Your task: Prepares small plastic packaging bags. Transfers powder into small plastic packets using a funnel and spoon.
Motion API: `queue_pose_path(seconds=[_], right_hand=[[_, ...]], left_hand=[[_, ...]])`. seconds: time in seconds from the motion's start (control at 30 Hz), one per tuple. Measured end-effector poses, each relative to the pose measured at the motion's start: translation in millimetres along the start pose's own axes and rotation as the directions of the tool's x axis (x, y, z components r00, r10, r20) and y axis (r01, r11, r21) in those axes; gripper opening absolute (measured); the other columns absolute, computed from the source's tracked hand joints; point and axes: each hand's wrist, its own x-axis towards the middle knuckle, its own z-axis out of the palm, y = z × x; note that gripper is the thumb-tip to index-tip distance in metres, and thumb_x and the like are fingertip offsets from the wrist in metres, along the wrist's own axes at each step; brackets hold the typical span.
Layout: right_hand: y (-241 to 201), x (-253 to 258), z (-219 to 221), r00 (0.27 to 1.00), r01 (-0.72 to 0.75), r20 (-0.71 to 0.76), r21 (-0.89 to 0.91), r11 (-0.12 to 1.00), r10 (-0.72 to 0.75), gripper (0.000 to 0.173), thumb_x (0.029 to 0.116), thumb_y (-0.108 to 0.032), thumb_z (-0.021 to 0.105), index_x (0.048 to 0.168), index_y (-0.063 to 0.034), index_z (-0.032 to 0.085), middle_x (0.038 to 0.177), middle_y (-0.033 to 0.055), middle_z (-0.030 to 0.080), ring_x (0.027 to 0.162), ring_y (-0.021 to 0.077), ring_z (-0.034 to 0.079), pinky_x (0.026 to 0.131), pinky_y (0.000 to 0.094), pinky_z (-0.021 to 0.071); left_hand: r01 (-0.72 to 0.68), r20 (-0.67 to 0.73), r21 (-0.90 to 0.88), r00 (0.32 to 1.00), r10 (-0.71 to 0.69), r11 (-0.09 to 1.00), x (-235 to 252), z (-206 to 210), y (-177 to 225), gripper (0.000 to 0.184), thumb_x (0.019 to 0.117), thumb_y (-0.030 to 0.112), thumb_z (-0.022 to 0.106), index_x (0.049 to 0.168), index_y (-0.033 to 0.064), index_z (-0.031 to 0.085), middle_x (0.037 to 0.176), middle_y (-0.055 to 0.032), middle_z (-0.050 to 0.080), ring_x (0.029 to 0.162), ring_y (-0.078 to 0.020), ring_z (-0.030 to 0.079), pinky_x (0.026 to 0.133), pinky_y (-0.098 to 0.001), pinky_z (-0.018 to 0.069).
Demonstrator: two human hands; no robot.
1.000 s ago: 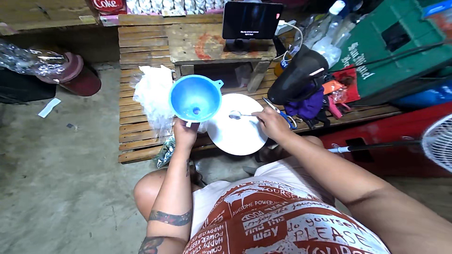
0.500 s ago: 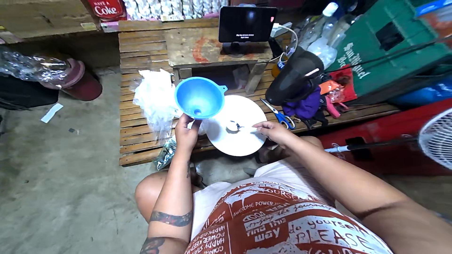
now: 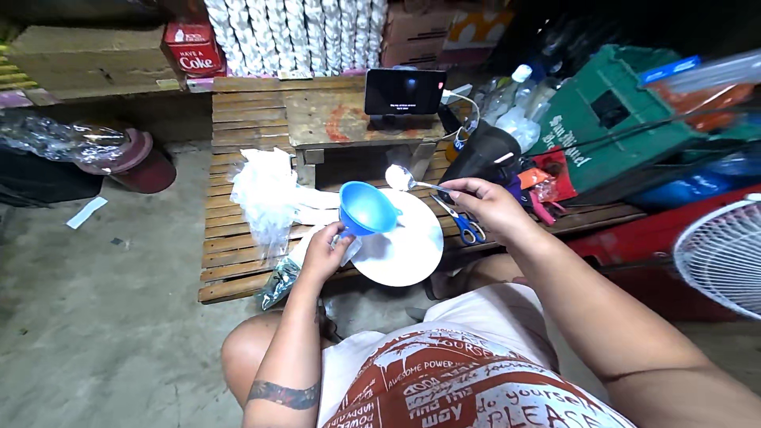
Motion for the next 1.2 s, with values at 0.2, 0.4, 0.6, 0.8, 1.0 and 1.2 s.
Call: queue_pose_path(seconds=[0.2,0.4,0.6,0.8,1.0,1.2], right_hand=[[-2.6,-7.2,29.3,0.897,0.425,-0.043,-0.192,0.885,-0.44,0.025,0.1022,-0.016,0.058,0.121,-0.01,0.073,0.11,0.0049,0.067,0.103,0.0102,0.063,0.09,0.0268,0.0529],[3.2,-9.8,54.6,0.778,0.603,-0.077,-0.191,0.775,-0.624,0.02,0.1009,-0.011,0.059,0.112,-0.0062,0.075,0.101,0.0052,0.065,0.094,0.0085,0.061,0.084,0.0223,0.0528],[8.5,-13.3,64.0,0.775,0.614,-0.116,-0.095,0.784,-0.621,0.018,0.1013,-0.009,0.06,0.112,-0.0046,0.074,0.102,0.0056,0.062,0.093,0.0072,0.061,0.083,0.0204,0.054],[12.4,-16.3,65.2,0.798,0.585,-0.111,-0.092,0.806,-0.592,0.019,0.1023,-0.011,0.059,0.113,-0.0045,0.073,0.102,0.0056,0.062,0.092,0.008,0.061,0.081,0.0214,0.0542],[16.6,-21.3,52.9,0.932,0.343,-0.205,0.226,0.912,-0.3,0.026,0.1051,-0.017,0.056,0.128,-0.0117,0.064,0.112,-0.0015,0.061,0.083,0.0028,0.059,0.072,0.0188,0.0526],[46.8,-14.9,36.9,0.972,0.125,-0.226,0.263,0.957,-0.065,0.027,0.106,-0.023,0.055,0.131,-0.0149,0.061,0.104,-0.0021,0.063,0.073,0.0013,0.057,0.066,0.0182,0.0497]], left_hand=[[0.066,-0.036,-0.157,0.997,-0.072,0.985,-4.2,3.1,11.5,0.028,0.0956,0.006,0.064,0.121,-0.0052,0.064,0.114,-0.0123,0.071,0.108,-0.0101,0.067,0.1,-0.0341,0.0536],[0.093,-0.077,-0.244,0.99,-0.115,0.965,-11.6,2.3,20.3,0.032,0.0829,-0.001,0.07,0.114,-0.0051,0.064,0.101,-0.0031,0.07,0.095,0.0009,0.066,0.089,-0.023,0.056],[0.086,-0.082,-0.214,0.991,-0.105,0.973,-13.6,1.3,20.1,0.039,0.0788,0.005,0.074,0.115,-0.0042,0.064,0.101,-0.0028,0.07,0.097,0.0013,0.065,0.09,-0.0223,0.0541],[0.055,-0.067,-0.157,0.995,-0.067,0.986,-11.0,1.6,20.7,0.028,0.0867,-0.004,0.066,0.114,-0.0067,0.065,0.106,-0.0086,0.07,0.1,-0.0021,0.066,0.094,-0.0245,0.0546],[0.063,-0.096,-0.159,0.992,-0.079,0.985,-9.8,-4.7,31.3,0.029,0.0909,-0.001,0.066,0.119,-0.0061,0.063,0.111,-0.009,0.07,0.104,-0.0036,0.066,0.097,-0.0271,0.0543],[0.119,-0.198,-0.165,0.968,-0.151,0.979,-15.1,-11.2,31.0,0.039,0.0842,0.003,0.07,0.121,-0.0049,0.06,0.106,-0.0048,0.069,0.098,0.0003,0.065,0.092,-0.0237,0.0549]])
